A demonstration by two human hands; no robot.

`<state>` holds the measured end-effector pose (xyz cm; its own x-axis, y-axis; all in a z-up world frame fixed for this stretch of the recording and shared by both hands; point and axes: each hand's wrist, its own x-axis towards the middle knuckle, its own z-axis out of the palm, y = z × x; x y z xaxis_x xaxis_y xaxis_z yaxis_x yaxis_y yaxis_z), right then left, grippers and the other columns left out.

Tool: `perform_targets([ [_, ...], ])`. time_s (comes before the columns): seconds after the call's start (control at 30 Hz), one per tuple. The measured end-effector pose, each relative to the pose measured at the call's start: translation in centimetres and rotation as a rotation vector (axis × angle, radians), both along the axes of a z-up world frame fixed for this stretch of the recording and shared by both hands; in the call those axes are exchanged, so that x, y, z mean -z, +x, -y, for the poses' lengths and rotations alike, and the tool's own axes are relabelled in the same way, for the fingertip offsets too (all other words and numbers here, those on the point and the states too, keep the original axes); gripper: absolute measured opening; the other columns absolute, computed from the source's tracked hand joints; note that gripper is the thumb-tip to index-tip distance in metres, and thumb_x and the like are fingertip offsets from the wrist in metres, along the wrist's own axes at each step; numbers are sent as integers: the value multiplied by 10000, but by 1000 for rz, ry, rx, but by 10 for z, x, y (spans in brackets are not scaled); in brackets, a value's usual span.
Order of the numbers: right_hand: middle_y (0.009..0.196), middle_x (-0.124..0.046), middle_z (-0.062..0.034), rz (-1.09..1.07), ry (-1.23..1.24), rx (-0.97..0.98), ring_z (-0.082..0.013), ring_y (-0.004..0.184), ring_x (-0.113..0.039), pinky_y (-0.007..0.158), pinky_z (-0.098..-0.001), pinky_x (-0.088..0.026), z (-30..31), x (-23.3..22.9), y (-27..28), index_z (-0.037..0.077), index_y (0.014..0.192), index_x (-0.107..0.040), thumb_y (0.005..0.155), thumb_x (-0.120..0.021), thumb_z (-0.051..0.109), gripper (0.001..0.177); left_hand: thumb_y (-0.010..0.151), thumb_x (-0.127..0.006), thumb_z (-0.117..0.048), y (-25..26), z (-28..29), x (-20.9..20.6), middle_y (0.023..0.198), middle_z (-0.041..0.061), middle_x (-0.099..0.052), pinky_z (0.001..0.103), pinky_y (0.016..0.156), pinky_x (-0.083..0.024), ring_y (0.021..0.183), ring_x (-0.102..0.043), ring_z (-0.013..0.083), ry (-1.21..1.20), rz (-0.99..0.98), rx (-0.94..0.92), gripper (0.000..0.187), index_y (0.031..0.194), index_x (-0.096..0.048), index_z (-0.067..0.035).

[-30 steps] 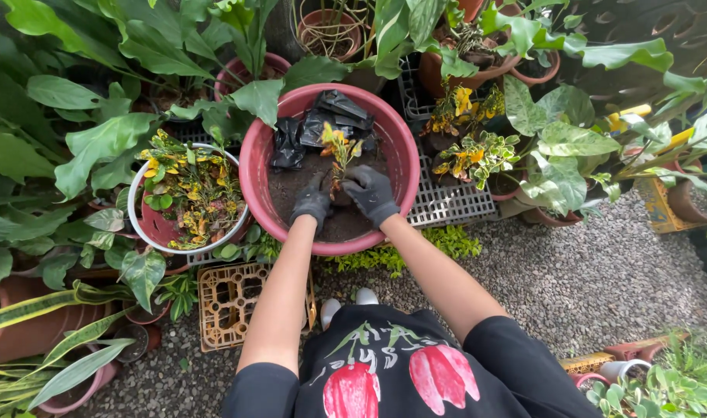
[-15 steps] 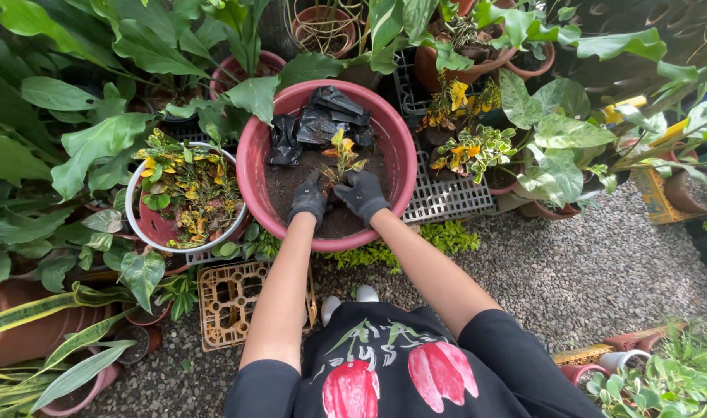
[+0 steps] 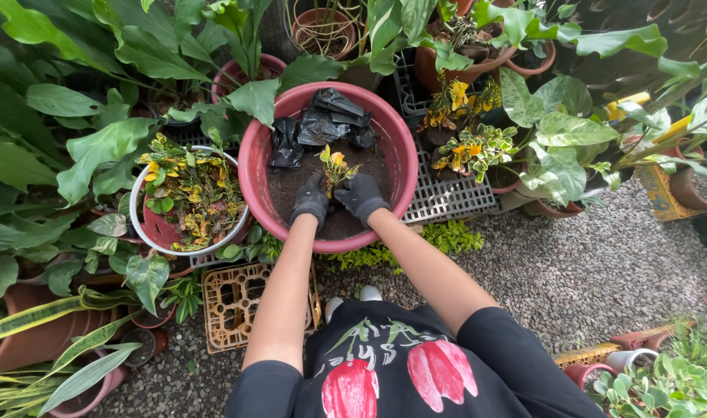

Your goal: The person prepares soil in a large pink pot by breaking up clumps with gloved hands. They then place a small plant with yellowing leaves into the pot and cover the root ball with soil, patting it down to secure the plant.

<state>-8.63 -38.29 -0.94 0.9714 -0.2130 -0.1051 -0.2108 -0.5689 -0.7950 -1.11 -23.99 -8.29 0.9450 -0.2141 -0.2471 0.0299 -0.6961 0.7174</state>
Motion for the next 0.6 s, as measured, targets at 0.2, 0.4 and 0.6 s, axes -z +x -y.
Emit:
perform_targets([
  [0.2,764,-700,-165,37,2,-22,-290,591,-709,589,-416,-561,-3,-11,-2,50,935,-745,848,-733,248,217,995,-584,-215,-9,0,-26,1242,181,-700,453,778,-619,1009,-734,352,-128,-138,-57,428,1421,-580,-255],
  [0.4,975,-683,-174,272,-166,-34,-375,835,-689,744,-454,-558,-3,-9,-1,69,971,-730,850,-715,265,230,992,-595,-170,-15,-1,-43,1243,151,-709,441,707,-642,967,-749,324,-209,-175,-65,401,1389,-607,-222],
  [0.6,963,-693,-169,125,-168,-61,-350,801,-707,738,-450,-556,-6,-20,-2,79,983,-733,885,-702,266,213,989,-599,-153,-10,-1,-25,1237,158,-708,433,717,-646,989,-744,323,-184,-159,-42,421,1406,-590,-211],
])
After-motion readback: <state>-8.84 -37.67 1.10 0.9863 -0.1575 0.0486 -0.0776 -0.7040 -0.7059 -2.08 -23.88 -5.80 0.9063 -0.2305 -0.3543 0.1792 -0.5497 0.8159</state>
